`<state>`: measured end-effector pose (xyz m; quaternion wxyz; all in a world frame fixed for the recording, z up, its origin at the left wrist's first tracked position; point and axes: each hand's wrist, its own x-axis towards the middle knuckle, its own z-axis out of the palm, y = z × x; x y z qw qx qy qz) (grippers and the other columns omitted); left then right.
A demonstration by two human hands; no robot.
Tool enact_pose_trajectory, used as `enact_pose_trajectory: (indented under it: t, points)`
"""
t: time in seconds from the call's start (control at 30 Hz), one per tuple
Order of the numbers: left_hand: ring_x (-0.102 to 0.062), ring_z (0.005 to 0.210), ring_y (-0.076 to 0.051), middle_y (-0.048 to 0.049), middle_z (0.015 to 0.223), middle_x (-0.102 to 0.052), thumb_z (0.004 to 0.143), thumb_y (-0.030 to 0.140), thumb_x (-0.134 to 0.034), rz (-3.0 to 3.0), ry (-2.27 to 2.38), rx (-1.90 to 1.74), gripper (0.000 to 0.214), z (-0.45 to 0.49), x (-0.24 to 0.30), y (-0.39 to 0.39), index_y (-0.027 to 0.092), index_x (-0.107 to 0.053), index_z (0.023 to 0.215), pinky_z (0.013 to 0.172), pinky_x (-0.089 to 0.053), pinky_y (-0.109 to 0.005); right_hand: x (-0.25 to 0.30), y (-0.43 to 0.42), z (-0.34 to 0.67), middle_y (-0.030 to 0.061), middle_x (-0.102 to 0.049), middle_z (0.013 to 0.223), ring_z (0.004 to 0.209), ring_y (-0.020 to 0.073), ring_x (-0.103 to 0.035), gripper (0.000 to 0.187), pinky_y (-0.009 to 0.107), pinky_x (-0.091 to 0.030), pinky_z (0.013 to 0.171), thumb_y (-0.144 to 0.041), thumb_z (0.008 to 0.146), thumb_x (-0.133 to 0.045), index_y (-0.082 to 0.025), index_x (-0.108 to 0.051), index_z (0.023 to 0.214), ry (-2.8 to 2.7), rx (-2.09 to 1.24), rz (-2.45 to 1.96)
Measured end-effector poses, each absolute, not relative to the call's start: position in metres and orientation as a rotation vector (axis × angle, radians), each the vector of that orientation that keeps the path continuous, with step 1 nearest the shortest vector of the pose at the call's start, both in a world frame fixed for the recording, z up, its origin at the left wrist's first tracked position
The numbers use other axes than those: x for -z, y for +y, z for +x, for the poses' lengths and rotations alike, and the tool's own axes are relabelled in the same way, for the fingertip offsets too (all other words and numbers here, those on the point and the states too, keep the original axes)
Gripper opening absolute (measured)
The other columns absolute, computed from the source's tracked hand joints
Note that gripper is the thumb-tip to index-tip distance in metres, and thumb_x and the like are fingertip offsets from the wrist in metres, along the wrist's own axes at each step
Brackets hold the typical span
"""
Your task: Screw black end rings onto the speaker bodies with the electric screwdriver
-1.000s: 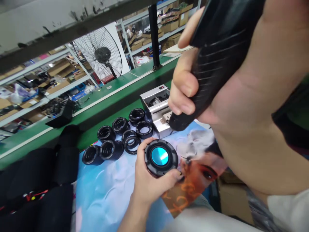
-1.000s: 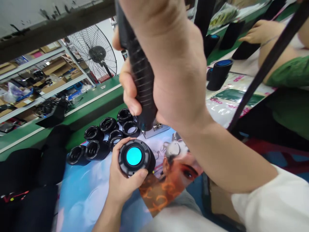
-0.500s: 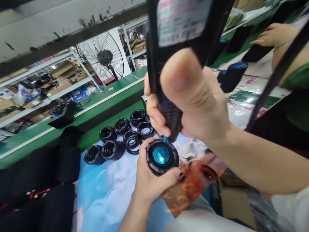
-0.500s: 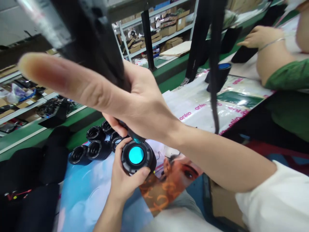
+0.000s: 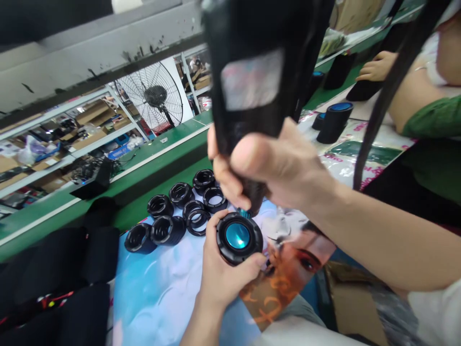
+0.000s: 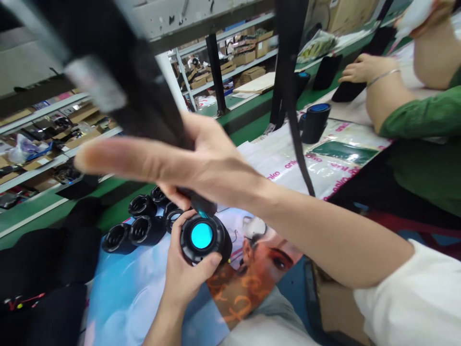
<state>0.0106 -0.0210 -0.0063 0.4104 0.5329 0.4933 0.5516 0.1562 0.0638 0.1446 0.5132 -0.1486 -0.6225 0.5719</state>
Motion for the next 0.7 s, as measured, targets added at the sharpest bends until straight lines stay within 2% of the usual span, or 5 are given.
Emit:
enact_pose_trajectory:
  t: [0.17,0.23,0.37,0.53,0.7]
  points:
    - [-0.077,0.105,-0.028,-0.0084,0.122,-0.076,0.064,0.025,-0.088,1.296,1.291,-1.372,0.072,0.013,0.002,-0.024,0.023,-0.060,0.130,0.088,-0.064,-0.037,-0.133,0.100,0.190,-0.0038,-0.061,0.072,0.045,0.0111,-0.053,0.032,0.029,-0.046,0.041,-0.051,0.091,-0.078,-0.025,-0.059,0.087,-1.418,-0.697,-0.788]
    - [-0.077,0.104,-0.028,-0.0081,0.121,-0.076,0.063,0.023,-0.086,1.259,1.301,-1.370,0.072,0.015,0.000,-0.026,0.023,-0.060,0.130,0.088,-0.064,-0.038,-0.117,0.123,0.199,-0.0015,-0.062,0.070,0.040,0.0131,-0.052,0.035,0.029,-0.039,0.035,-0.042,0.082,-0.086,-0.023,-0.057,0.086,-1.540,-0.719,-1.092]
    - [-0.077,0.102,-0.027,-0.0071,0.118,-0.076,0.062,0.022,-0.082,1.197,1.330,-1.351,0.071,0.020,-0.006,-0.028,0.022,-0.060,0.130,0.088,-0.063,-0.037,-0.088,0.157,0.205,0.0003,-0.067,0.076,0.046,0.0159,-0.057,0.037,0.030,-0.046,0.044,-0.023,0.074,-0.090,-0.018,-0.069,0.104,-1.898,-0.747,-1.482]
    - [-0.076,0.101,-0.027,-0.0076,0.118,-0.076,0.062,0.024,-0.083,1.194,1.338,-1.391,0.071,0.022,-0.009,-0.027,0.021,-0.059,0.128,0.089,-0.062,-0.037,-0.079,0.166,0.202,0.0045,-0.072,0.103,0.089,0.0213,-0.069,0.049,0.039,-0.060,0.085,-0.029,0.084,-0.088,-0.018,-0.068,0.128,-2.296,-0.568,-1.625]
    - [-0.076,0.102,-0.027,-0.0075,0.118,-0.075,0.063,0.031,-0.086,1.233,1.347,-1.388,0.071,0.021,-0.009,-0.026,0.022,-0.058,0.128,0.091,-0.061,-0.038,-0.077,0.163,0.194,0.0075,-0.071,0.116,0.098,0.0215,-0.069,0.043,0.042,-0.061,0.092,-0.037,0.099,-0.076,-0.019,-0.064,0.136,-2.329,-0.458,-1.720]
